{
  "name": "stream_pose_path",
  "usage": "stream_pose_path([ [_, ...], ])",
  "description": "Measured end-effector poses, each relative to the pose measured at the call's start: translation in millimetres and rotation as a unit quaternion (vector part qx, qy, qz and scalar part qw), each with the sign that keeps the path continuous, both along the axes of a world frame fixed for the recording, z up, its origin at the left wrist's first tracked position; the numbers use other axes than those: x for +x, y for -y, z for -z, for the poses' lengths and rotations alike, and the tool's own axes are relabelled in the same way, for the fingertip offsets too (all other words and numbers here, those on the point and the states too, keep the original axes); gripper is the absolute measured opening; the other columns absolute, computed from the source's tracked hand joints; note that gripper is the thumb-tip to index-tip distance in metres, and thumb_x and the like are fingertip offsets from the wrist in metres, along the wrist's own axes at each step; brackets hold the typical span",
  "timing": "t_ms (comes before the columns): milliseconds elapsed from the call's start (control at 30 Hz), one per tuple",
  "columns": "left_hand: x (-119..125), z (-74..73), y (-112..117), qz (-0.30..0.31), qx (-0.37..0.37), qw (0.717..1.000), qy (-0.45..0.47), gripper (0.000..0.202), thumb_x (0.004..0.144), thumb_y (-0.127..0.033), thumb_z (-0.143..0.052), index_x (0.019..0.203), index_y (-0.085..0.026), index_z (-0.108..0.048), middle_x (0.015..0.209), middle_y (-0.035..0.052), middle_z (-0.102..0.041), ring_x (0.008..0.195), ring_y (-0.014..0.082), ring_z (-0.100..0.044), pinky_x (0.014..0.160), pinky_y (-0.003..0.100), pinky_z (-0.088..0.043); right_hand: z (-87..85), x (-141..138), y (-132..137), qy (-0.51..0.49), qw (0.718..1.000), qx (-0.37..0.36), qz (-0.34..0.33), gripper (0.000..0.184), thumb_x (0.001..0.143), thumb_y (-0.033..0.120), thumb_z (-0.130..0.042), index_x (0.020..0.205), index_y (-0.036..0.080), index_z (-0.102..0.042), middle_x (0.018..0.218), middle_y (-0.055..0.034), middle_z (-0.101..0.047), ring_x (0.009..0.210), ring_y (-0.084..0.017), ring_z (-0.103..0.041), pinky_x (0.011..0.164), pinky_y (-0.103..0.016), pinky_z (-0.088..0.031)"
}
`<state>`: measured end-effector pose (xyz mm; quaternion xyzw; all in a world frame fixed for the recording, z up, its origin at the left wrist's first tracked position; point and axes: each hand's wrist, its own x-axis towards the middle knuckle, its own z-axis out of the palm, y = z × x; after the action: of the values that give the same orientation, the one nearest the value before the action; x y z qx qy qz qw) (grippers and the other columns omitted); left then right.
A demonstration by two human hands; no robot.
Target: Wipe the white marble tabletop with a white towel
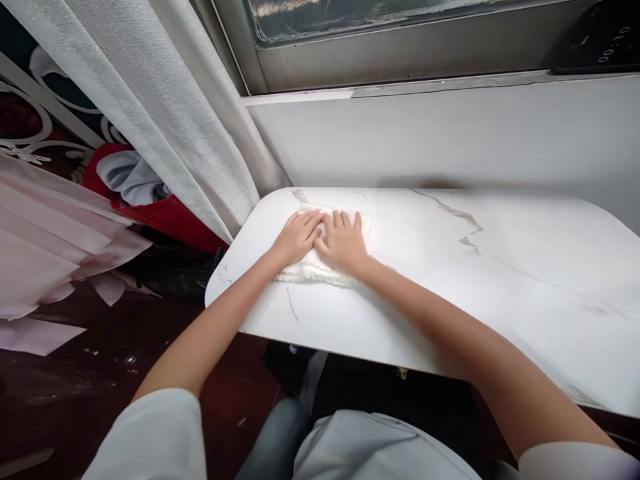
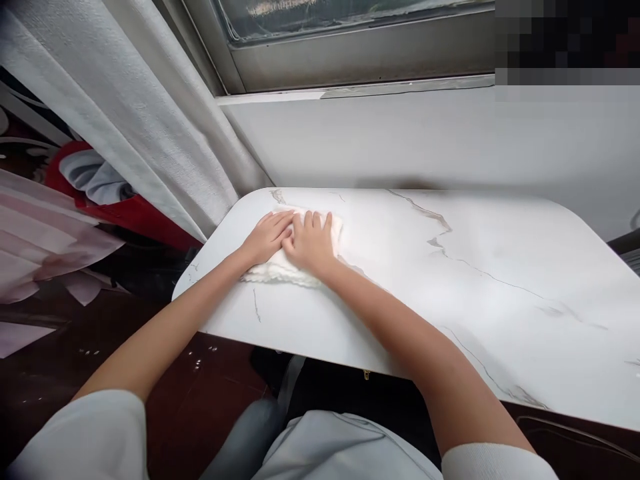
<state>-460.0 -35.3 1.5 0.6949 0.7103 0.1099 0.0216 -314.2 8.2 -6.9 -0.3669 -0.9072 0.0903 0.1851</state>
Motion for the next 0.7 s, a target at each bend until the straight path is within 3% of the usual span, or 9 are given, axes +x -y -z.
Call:
stream_pose_path([
  [100, -7.0, 1.9, -38.2, 0.017, 0.018, 1.000, 0.009, 0.049, 0.100, -0.028, -0.028, 0.146, -0.023, -0.046, 0.156, 0.0039, -0.046, 0.144, 0.0162, -0.039, 0.124, 0.040, -0.019, 1.1, -6.3, -35.6, -0.015, 1.000, -0.005, 0.021, 0.050, 0.096, 0.030, -0.033, 0.138, 0.008, -0.050, 0.145, -0.0199, -0.052, 0.137, -0.032, -0.041, 0.120, -0.058, -0.013],
  [267, -12.8, 2.9, -80.1, 0.011, 0.031, 0.998, 0.052, 0.048, 0.101, -0.030, -0.028, 0.143, -0.022, -0.050, 0.153, 0.0019, -0.051, 0.143, 0.0149, -0.041, 0.124, 0.037, -0.019, 2.3, -14.4, -74.9, -0.007, 0.998, -0.032, 0.048, 0.061, 0.098, 0.031, -0.028, 0.149, 0.000, -0.035, 0.155, -0.0214, -0.042, 0.144, -0.028, -0.035, 0.121, -0.053, -0.011],
  [533, -35.4, 6.2, -116.2, 0.004, 0.043, 0.996, 0.078, 0.048, 0.100, -0.029, -0.028, 0.141, -0.022, -0.053, 0.151, 0.0017, -0.053, 0.141, 0.0158, -0.044, 0.124, 0.036, -0.021, 2.7, -35.2, -110.5, -0.010, 0.998, -0.024, 0.051, 0.054, 0.098, 0.029, -0.031, 0.143, 0.004, -0.046, 0.149, -0.0192, -0.049, 0.139, -0.028, -0.040, 0.121, -0.053, -0.011],
  [700, -44.3, 7.7, -121.8, -0.021, 0.045, 0.995, 0.084, 0.048, 0.100, -0.030, -0.030, 0.142, -0.021, -0.051, 0.152, 0.0026, -0.052, 0.142, 0.0168, -0.042, 0.125, 0.039, -0.019, 1.9, -48.7, -126.7, -0.004, 0.999, -0.014, 0.035, 0.046, 0.098, 0.033, -0.034, 0.133, 0.010, -0.054, 0.139, -0.0179, -0.057, 0.131, -0.030, -0.046, 0.116, -0.050, -0.019],
])
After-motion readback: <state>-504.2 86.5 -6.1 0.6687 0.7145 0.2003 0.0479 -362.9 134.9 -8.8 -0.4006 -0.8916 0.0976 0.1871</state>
